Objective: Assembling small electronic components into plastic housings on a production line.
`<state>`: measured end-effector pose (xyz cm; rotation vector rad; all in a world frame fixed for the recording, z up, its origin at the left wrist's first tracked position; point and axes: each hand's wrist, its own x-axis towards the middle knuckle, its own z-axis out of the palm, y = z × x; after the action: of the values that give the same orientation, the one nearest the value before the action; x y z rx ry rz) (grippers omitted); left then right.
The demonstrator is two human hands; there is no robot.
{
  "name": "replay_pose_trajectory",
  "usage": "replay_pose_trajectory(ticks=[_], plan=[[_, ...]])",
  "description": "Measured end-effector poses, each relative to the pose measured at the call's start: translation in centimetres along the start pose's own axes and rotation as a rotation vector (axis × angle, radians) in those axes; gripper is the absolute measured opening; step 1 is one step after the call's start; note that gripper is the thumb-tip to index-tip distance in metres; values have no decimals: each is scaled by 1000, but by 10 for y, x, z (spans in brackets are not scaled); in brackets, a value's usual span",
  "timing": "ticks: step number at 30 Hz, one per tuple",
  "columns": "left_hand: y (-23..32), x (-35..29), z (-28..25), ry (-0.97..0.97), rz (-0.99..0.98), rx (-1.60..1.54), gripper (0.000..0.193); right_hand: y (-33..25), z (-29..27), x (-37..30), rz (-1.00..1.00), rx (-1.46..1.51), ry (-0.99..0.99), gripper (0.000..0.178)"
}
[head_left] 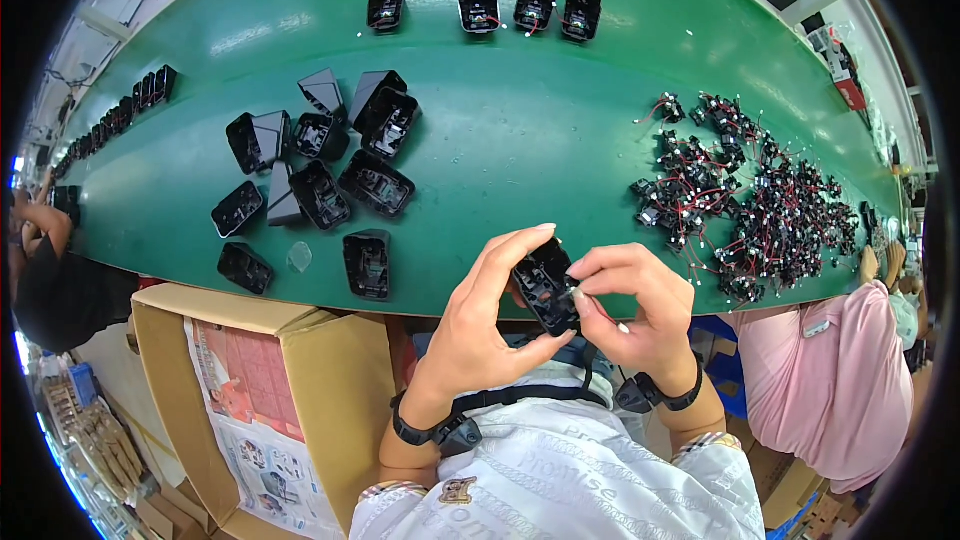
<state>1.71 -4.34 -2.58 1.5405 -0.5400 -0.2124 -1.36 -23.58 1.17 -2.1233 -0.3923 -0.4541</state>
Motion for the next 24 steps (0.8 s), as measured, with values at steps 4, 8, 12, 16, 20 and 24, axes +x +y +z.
replay_pose_trajectory(ticks=[4, 8, 12, 16, 20, 24], plan=[[0, -1, -1, 6, -31, 3, 85, -1, -9, 3, -9, -30, -100, 20], [1, -1, -1, -32, -33, 13, 85, 0, -19, 5, 3, -14, -185, 20], [1, -2, -4, -50, -7, -39, 84, -9, -23, 9, -8, -17, -241, 22], [1, -3, -2, -24, -8, -80, 84, -10, -17, 2, 49, 52, -165, 21], [1, 0, -3, -35, 45, -11, 84, -15, -2, -9, 199, 150, -75, 19], [-1, -1, -6, -15, 63, 2, 84, -13, 6, -13, 216, 156, -17, 17]])
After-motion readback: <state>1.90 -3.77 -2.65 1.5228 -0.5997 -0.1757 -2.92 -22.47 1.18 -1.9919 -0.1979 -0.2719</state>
